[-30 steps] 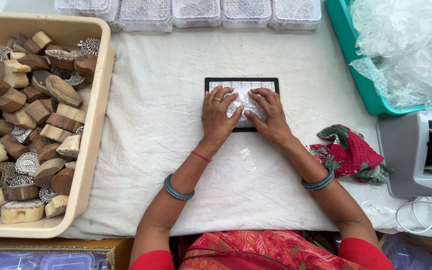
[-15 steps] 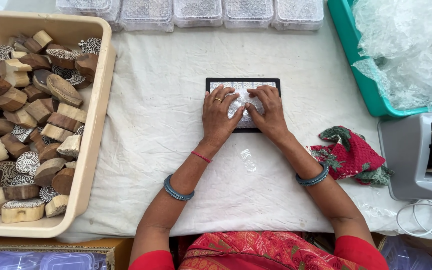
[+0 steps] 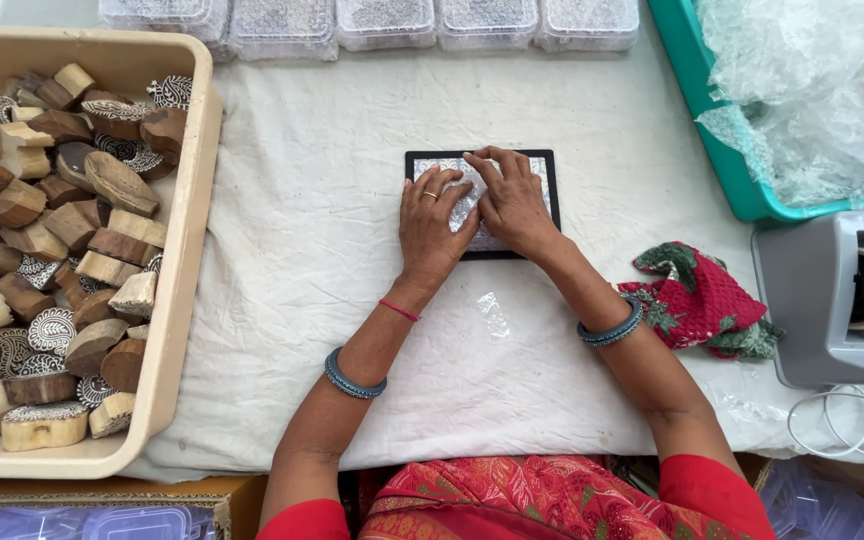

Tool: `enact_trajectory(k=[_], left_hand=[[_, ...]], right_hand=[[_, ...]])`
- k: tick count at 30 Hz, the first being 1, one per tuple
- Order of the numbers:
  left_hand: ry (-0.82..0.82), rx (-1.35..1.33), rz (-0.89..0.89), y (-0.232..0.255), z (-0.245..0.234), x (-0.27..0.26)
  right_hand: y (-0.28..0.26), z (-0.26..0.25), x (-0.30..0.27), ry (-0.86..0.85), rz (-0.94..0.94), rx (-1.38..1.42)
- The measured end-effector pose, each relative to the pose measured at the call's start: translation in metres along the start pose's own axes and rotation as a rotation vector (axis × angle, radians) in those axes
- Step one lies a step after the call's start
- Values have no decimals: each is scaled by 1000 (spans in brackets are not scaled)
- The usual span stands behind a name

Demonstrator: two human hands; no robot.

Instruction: The person wraps a wooden block stamp in bubble wrap and secures it with clear tape. They then place the wrapped item into a stack of similar packages. Finally, they pick up another wooden stamp and wipe it with a cloth.

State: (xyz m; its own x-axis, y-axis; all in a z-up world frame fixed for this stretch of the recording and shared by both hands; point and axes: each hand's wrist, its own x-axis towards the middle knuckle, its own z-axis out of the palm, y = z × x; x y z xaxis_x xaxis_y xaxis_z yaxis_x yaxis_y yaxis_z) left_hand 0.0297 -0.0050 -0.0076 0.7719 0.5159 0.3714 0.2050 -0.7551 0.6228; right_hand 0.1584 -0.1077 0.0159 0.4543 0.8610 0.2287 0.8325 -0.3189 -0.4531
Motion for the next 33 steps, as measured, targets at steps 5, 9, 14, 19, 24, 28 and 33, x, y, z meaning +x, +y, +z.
enact_trajectory(k=[5, 9, 14, 19, 24, 28, 33], left_hand=[[12, -18, 8, -1, -1, 1], [31, -8, 21, -2, -1, -1], [60, 22, 78, -7, -3, -3], [50, 5, 158, -1, -9, -3], [27, -8, 97, 6, -20, -4], [2, -35, 85, 6, -20, -5], [4, -70, 66, 12, -25, -4]], right_hand=[[14, -11, -5, 17, 90, 156], [15, -56, -38, 47, 249, 362], [5, -134, -113, 33, 313, 308], [37, -192, -208, 285, 277, 128], [73, -228, -269, 626, 625, 73], [82, -237, -292, 655, 660, -20], [82, -253, -329, 889, 707, 98]])
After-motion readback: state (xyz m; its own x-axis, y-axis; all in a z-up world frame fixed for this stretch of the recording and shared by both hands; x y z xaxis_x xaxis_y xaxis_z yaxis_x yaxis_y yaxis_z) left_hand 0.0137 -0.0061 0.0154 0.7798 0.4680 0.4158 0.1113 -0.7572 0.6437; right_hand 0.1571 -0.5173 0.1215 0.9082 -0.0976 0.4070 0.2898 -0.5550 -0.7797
